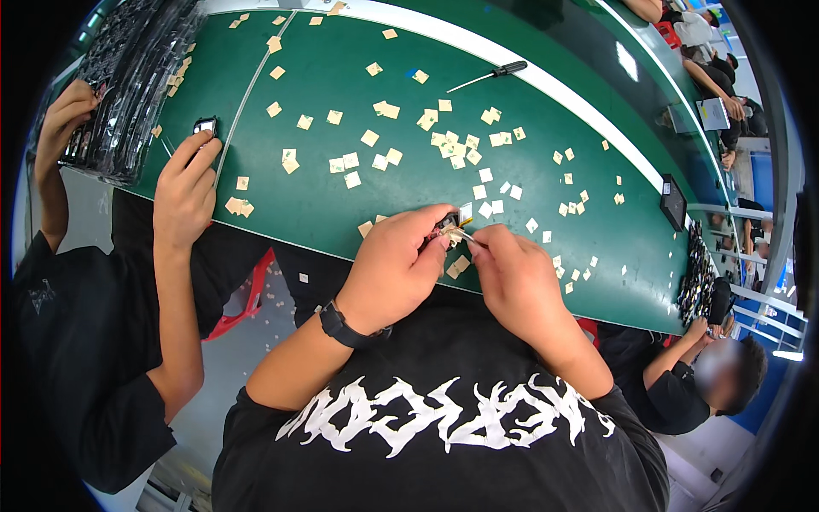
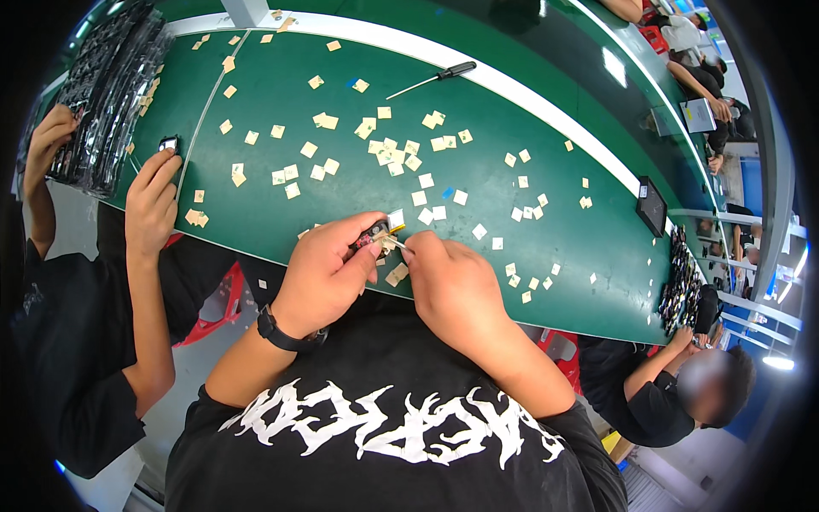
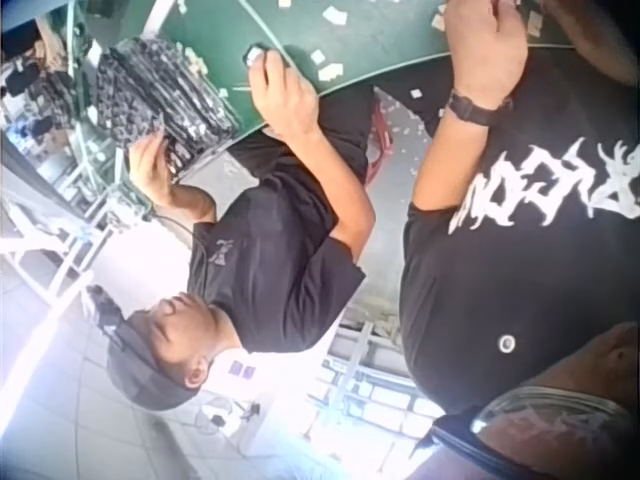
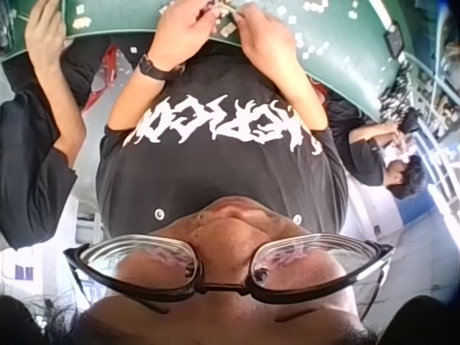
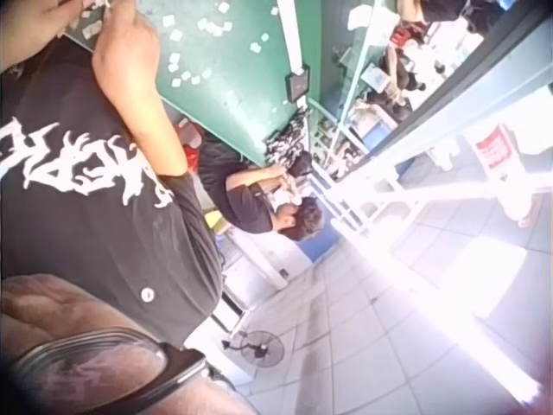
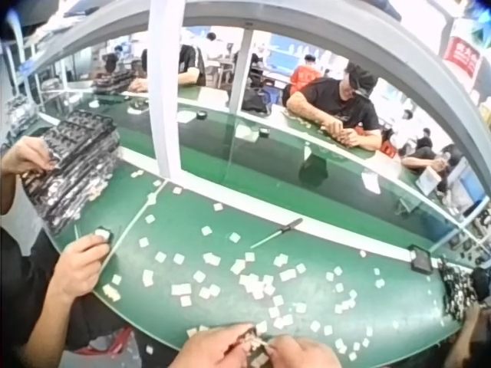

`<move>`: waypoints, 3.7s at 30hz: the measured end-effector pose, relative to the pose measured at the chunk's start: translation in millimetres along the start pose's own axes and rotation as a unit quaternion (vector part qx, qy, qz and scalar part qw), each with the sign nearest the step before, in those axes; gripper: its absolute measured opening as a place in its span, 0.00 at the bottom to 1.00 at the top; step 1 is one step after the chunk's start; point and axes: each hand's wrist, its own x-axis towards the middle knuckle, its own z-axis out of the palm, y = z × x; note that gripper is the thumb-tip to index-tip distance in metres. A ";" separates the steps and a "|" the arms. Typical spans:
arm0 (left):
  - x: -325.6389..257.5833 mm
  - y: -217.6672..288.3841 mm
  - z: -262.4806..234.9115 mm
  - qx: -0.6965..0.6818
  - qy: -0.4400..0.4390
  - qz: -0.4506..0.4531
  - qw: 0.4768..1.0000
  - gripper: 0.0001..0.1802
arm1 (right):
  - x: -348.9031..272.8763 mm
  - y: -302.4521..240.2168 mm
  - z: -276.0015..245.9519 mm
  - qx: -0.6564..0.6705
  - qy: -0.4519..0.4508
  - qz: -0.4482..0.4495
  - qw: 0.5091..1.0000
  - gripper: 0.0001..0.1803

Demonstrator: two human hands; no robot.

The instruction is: The recorder is assembling small electronic components, specifically attaching stickers or insulation to battery-like parts using tweezers.

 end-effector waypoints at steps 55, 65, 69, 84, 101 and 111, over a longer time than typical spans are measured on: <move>-5.9 -22.8 7.5 0.077 0.015 0.144 0.986 0.21 | 1.7 -0.6 16.2 0.341 0.049 0.229 0.910 0.05; -4.0 -17.3 -6.3 -0.049 -0.061 0.034 0.996 0.22 | 7.9 0.8 28.6 0.329 0.106 0.210 0.915 0.06; -2.7 -18.9 -8.5 -0.138 -0.079 0.021 0.987 0.23 | 7.3 -0.9 34.3 0.192 0.134 0.104 0.967 0.09; -2.7 -19.9 -7.4 -0.249 -0.052 -0.038 0.966 0.24 | -1.5 3.0 16.5 0.138 0.081 -0.023 0.987 0.20; -18.3 1.7 11.9 -0.013 -0.002 0.030 0.999 0.31 | -7.0 21.6 0.0 0.077 0.100 -0.083 0.989 0.20; -18.9 43.1 23.6 0.058 -0.053 0.076 0.994 0.31 | -13.3 37.1 -18.7 0.031 0.159 -0.223 0.961 0.19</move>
